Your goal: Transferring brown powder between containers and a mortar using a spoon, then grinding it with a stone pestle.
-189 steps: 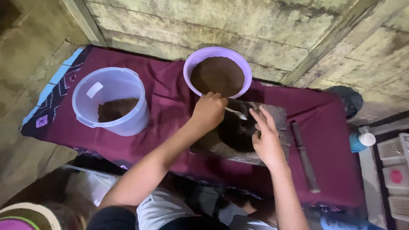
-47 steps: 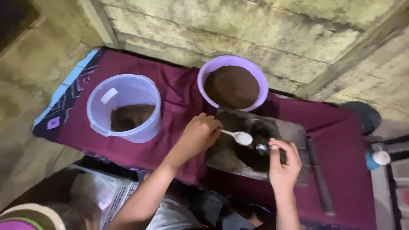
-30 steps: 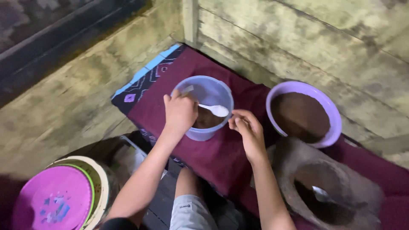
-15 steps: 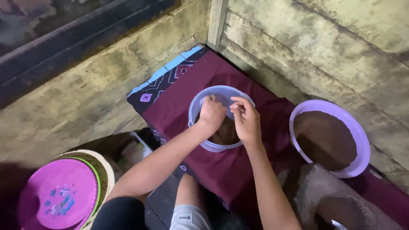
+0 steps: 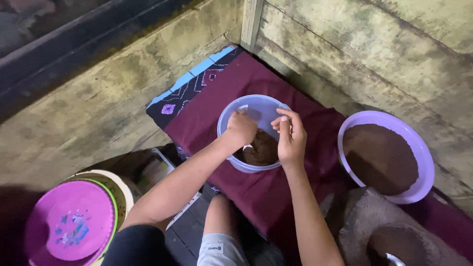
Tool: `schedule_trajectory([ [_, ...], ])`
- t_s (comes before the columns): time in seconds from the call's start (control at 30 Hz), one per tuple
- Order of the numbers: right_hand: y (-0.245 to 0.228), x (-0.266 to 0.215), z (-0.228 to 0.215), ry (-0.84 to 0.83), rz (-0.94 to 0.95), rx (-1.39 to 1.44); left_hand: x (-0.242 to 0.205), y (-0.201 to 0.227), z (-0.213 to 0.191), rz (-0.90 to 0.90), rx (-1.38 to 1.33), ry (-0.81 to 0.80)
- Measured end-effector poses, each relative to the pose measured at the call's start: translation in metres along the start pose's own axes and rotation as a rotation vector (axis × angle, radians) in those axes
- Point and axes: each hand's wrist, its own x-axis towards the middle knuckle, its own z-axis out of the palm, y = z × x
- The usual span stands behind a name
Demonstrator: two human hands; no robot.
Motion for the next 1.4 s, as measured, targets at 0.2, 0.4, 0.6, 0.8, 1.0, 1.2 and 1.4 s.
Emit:
schedule_trajectory([
  [0.2,0.006,-0.002,0.001,0.029,0.030,-0.004,-0.010,-0.002,-0.013,-0.002,-0.007,-0.087],
  [0.4,-0.001,-0.003,0.000,0.052,0.079,0.022,0.007,-0.009,0.015,0.028,-0.011,-0.102],
  [0.6,0.005,-0.003,-0.001,0.053,0.091,0.077,-0.005,-0.021,0.000,0.064,-0.191,-0.118],
  [0.8,0.002,-0.003,-0.010,0.039,0.130,0.193,-0.018,-0.028,-0.028,0.055,-0.343,-0.095],
  [1.0,-0.001,-0.008,-0.022,0.037,0.325,0.355,-0.030,-0.040,-0.053,0.027,-0.383,-0.103],
  [1.2,-0.033,-0.013,-0.028,0.047,0.519,0.662,-0.030,-0.057,-0.060,-0.033,-0.460,-0.076],
  [1.4,-0.035,-0.019,-0.030,0.067,0.701,0.826,-0.033,-0.065,-0.070,-0.052,-0.469,-0.101],
])
